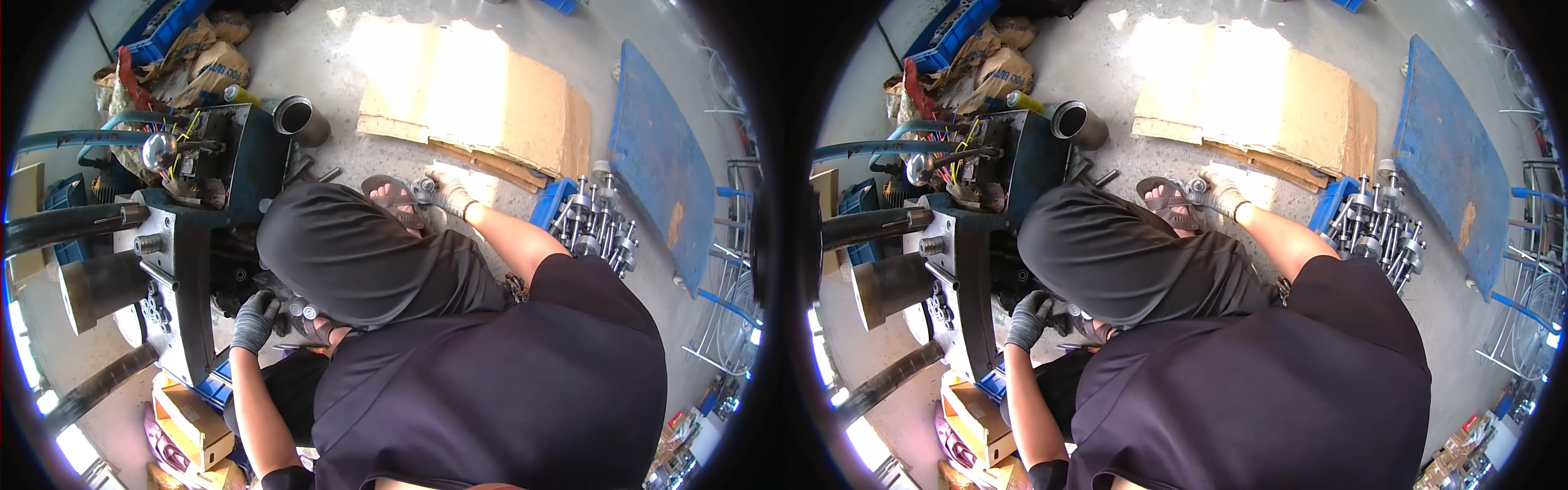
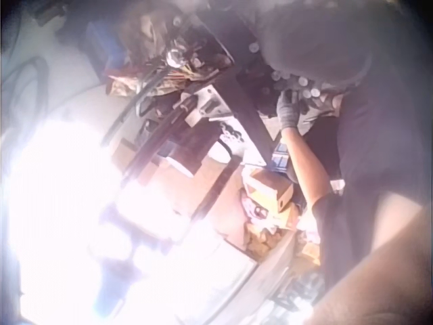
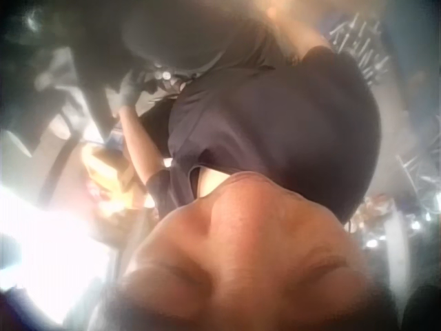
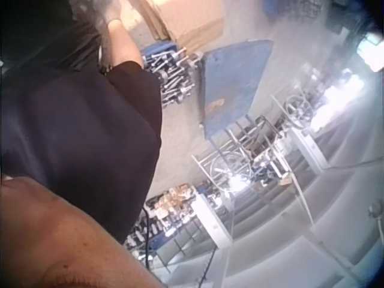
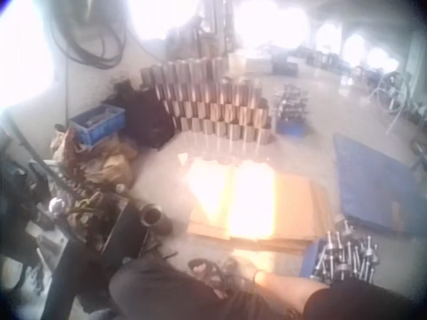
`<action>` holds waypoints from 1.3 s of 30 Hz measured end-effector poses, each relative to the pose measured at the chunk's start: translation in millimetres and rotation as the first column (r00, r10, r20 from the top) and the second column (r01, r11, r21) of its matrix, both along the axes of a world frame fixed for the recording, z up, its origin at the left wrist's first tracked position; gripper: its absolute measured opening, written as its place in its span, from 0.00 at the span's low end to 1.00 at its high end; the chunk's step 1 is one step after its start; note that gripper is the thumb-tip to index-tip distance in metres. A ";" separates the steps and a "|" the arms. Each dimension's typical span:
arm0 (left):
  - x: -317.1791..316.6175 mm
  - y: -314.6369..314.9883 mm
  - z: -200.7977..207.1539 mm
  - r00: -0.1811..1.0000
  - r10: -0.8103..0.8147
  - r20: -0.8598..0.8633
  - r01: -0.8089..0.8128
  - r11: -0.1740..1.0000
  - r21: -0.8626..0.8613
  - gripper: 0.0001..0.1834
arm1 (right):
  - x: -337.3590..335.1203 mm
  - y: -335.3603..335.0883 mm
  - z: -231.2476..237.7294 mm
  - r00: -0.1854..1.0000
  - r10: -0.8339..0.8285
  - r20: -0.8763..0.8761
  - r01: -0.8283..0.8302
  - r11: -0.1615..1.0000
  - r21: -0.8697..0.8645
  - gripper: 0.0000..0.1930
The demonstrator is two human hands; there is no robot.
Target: The person assembles metal components using a hydraulic press. They place a circular metal part onto a vertical rod, lower the press to seat it, and then place the assembled unit into a blue storage crate.
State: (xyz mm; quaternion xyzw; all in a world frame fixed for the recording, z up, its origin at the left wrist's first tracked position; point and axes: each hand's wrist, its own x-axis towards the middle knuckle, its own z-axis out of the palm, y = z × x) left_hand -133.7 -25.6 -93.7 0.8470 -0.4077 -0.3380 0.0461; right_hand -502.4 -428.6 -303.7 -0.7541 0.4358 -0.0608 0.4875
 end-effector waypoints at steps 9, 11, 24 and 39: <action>-6.9 -0.2 -8.0 0.995 0.029 -0.099 -0.027 0.999 0.019 0.18 | 29.1 -3.2 -46.0 0.951 -0.175 -0.256 0.145 0.981 -0.131 0.27; -7.4 3.6 -8.3 0.996 0.040 -0.086 -0.038 0.999 0.021 0.18 | 50.3 -0.9 -17.0 0.925 -0.260 -0.277 0.270 0.963 -0.001 0.22; -10.6 -22.7 7.7 1.000 -0.010 0.000 0.010 1.000 0.024 0.20 | 67.2 -22.8 -31.0 0.926 0.065 -0.371 -0.079 0.997 -0.021 0.20; -21.3 -17.7 52.1 0.986 0.117 -0.117 -0.138 0.972 -0.189 0.17 | 50.4 -9.3 -43.4 0.907 -0.402 -0.128 0.421 0.876 0.235 0.11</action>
